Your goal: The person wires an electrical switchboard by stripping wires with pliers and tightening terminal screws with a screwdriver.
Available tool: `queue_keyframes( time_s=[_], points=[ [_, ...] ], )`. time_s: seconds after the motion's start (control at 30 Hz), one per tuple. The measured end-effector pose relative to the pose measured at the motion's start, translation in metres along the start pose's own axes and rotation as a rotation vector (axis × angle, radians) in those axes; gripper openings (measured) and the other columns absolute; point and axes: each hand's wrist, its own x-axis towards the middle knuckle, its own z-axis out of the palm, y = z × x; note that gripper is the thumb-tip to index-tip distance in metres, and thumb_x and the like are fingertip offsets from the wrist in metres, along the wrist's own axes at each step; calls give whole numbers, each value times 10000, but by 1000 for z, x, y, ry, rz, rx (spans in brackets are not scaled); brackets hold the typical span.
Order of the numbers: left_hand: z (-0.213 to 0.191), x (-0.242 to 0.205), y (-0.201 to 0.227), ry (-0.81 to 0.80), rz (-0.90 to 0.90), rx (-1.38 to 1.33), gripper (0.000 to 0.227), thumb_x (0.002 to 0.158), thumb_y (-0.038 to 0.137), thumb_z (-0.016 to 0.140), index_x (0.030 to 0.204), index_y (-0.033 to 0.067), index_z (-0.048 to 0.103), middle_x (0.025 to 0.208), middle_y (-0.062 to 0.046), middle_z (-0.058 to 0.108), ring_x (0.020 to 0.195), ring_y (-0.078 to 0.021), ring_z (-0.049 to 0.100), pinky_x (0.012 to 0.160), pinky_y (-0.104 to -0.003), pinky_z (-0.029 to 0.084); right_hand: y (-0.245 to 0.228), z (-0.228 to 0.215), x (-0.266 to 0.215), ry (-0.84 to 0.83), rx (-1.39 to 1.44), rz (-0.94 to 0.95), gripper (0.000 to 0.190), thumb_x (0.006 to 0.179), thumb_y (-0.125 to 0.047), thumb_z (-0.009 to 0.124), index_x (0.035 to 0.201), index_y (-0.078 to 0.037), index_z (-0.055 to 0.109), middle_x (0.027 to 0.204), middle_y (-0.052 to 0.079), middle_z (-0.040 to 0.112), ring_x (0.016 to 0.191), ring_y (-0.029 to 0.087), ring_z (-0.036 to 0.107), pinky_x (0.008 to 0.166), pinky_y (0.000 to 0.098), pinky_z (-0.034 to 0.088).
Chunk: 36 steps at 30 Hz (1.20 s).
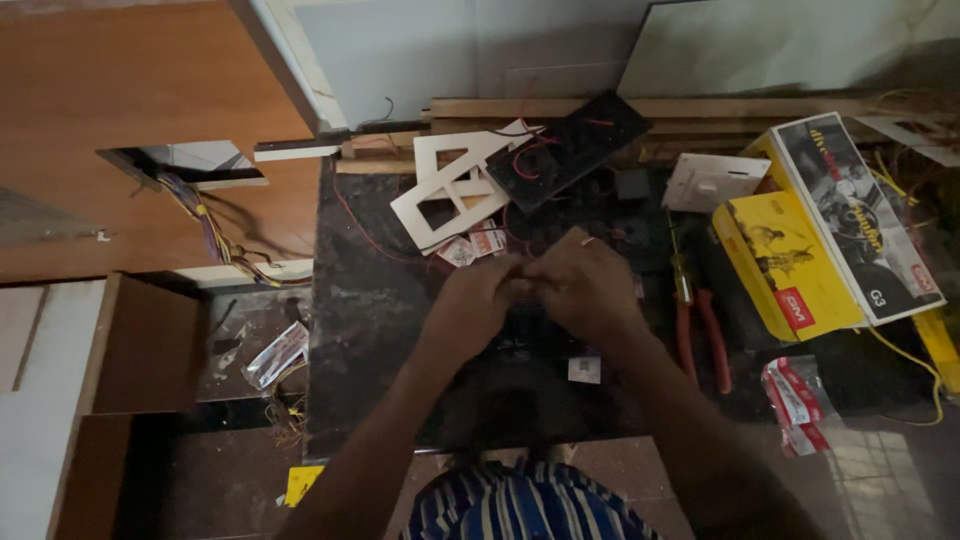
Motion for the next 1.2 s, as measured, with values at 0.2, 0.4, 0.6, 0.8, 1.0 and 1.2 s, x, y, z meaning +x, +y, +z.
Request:
queue_keyframes(
  time_s=[0.2, 0.4, 0.6, 0.8, 1.0, 1.2],
  points=[
    [9, 1, -14, -194, -77, 67, 153, 945, 147, 643, 1042, 74, 734, 904, -160, 751, 840, -333, 737, 742, -414, 549, 26, -16, -26, 71, -121, 349, 309, 782, -295, 792, 1039, -124, 782, 1019, 115, 742, 978, 350, 693, 860, 484, 535],
    [8, 6, -3, -137, -278, 89, 131, 953, 175, 606, 1028, 81, 658, 812, -105, 759, 781, -301, 747, 714, -421, 549, 84, -38, -55, -228, -527, 904, 446, 785, -384, 840, 1073, -53, 759, 1068, 201, 733, 996, 414, 706, 828, 524, 565],
    [13, 6, 0, -100, -293, 84, 146, 986, 160, 562, 1108, 82, 589, 854, -86, 771, 838, -288, 761, 742, -420, 550, 60, -53, -62, -112, -167, 907, 385, 857, -326, 820, 1094, -25, 791, 987, 212, 790, 904, 338, 756, 864, 445, 577],
    [31, 4, -8, -29, -91, 71, 146, 1011, 163, 581, 1124, 72, 574, 859, -125, 743, 817, -341, 732, 686, -449, 537, 26, -16, -36, 116, 931, 1027, 556, 858, -221, 789, 1315, 61, 647, 983, 182, 772, 799, 192, 720, 682, 287, 585],
    [35, 5, -9, -72, -102, 102, 112, 1016, 153, 581, 1089, 67, 584, 815, -112, 736, 744, -328, 733, 639, -448, 537, 42, -15, -60, 94, 274, 793, 515, 842, -241, 825, 1285, -23, 681, 1070, 132, 782, 961, 233, 769, 835, 362, 601],
    [29, 4, -3, -76, -133, 37, 116, 977, 108, 586, 1065, 55, 640, 815, -109, 758, 749, -299, 762, 669, -409, 571, 44, -51, -104, -2, -319, 843, 494, 874, -330, 777, 1284, -84, 656, 1223, 186, 664, 1169, 400, 636, 998, 516, 511]
  ],
)
